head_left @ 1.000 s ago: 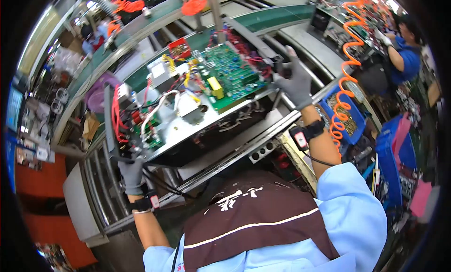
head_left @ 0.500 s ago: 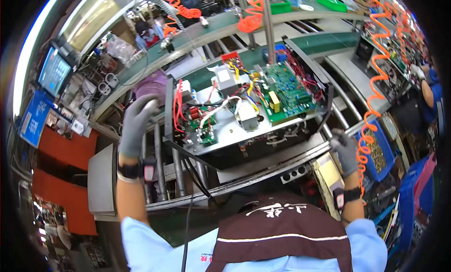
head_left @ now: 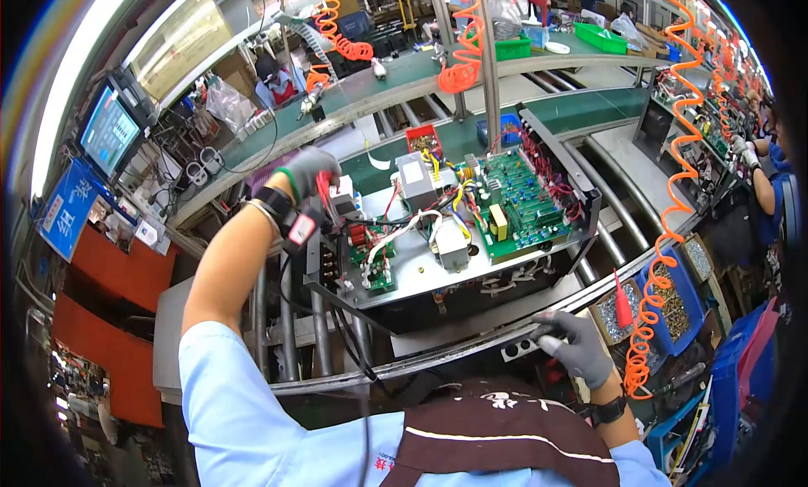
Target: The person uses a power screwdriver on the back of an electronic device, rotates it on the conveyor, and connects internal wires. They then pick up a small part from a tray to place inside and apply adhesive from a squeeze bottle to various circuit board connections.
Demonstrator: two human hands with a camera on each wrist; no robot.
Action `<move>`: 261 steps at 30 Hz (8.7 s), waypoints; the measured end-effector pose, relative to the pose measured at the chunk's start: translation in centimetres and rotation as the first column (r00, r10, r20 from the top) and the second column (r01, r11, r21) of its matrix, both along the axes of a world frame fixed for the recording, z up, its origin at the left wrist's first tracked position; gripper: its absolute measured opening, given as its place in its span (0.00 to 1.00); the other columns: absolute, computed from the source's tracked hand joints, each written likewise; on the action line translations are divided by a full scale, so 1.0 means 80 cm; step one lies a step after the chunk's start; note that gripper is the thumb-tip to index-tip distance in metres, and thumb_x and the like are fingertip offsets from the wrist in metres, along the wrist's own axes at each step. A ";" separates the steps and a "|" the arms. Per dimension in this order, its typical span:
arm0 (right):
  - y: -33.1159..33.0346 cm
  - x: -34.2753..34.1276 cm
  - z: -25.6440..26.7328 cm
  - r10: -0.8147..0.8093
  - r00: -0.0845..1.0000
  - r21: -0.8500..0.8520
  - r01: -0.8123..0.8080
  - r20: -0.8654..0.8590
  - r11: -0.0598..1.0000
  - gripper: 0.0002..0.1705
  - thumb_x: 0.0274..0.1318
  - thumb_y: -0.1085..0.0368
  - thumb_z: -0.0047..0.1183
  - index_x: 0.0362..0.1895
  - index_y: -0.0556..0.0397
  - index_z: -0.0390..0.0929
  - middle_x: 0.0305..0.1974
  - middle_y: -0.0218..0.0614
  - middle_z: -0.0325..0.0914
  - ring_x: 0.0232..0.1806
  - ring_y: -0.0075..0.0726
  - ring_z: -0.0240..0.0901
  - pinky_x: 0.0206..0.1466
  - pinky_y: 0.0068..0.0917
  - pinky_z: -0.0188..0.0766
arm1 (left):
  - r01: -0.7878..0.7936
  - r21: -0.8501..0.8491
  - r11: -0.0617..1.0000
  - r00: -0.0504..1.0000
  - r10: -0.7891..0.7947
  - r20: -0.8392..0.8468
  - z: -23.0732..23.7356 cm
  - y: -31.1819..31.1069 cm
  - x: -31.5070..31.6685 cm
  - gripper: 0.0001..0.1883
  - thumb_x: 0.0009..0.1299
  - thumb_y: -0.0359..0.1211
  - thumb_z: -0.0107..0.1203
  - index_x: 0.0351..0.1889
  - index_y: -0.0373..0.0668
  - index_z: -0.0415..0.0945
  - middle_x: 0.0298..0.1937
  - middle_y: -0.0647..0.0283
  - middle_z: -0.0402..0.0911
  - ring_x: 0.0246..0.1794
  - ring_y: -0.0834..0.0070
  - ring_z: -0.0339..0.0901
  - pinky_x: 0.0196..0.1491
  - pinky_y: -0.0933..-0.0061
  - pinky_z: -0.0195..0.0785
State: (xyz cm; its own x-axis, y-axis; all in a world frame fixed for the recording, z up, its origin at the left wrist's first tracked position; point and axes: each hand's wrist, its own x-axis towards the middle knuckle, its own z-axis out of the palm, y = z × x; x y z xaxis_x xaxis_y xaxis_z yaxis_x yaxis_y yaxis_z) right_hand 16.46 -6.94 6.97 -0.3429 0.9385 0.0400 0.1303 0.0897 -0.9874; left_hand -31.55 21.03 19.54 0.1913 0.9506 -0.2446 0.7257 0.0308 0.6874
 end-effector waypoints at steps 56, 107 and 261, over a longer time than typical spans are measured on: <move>0.183 -0.362 0.035 0.196 0.979 0.215 -0.204 0.058 0.955 0.09 0.49 0.63 0.58 0.31 0.57 0.79 0.24 0.38 0.77 0.27 0.33 0.76 0.33 0.32 0.71 | -0.083 0.578 0.812 0.886 0.326 -0.330 -0.037 -0.196 -0.045 0.11 0.65 0.39 0.53 0.35 0.40 0.77 0.29 0.55 0.82 0.31 0.61 0.80 0.37 0.62 0.70; 0.158 -0.367 0.040 0.078 0.988 0.329 -0.119 0.135 0.937 0.13 0.48 0.61 0.58 0.35 0.58 0.78 0.29 0.48 0.79 0.33 0.48 0.78 0.39 0.37 0.72 | -0.257 0.007 0.966 0.566 0.145 0.811 -0.033 -0.242 0.022 0.20 0.69 0.30 0.43 0.58 0.33 0.64 0.39 0.58 0.80 0.28 0.83 0.73 0.26 0.89 0.62; -0.045 0.109 -0.127 -0.399 0.850 -0.550 0.162 -0.345 0.819 0.18 0.56 0.66 0.49 0.50 0.60 0.75 0.35 0.37 0.78 0.34 0.27 0.74 0.40 0.22 0.72 | 0.557 -0.004 0.830 0.185 -0.129 -0.974 0.011 -0.250 0.118 0.06 0.46 0.29 0.55 0.21 0.45 0.81 0.44 0.52 0.74 0.52 0.52 0.66 0.56 0.53 0.57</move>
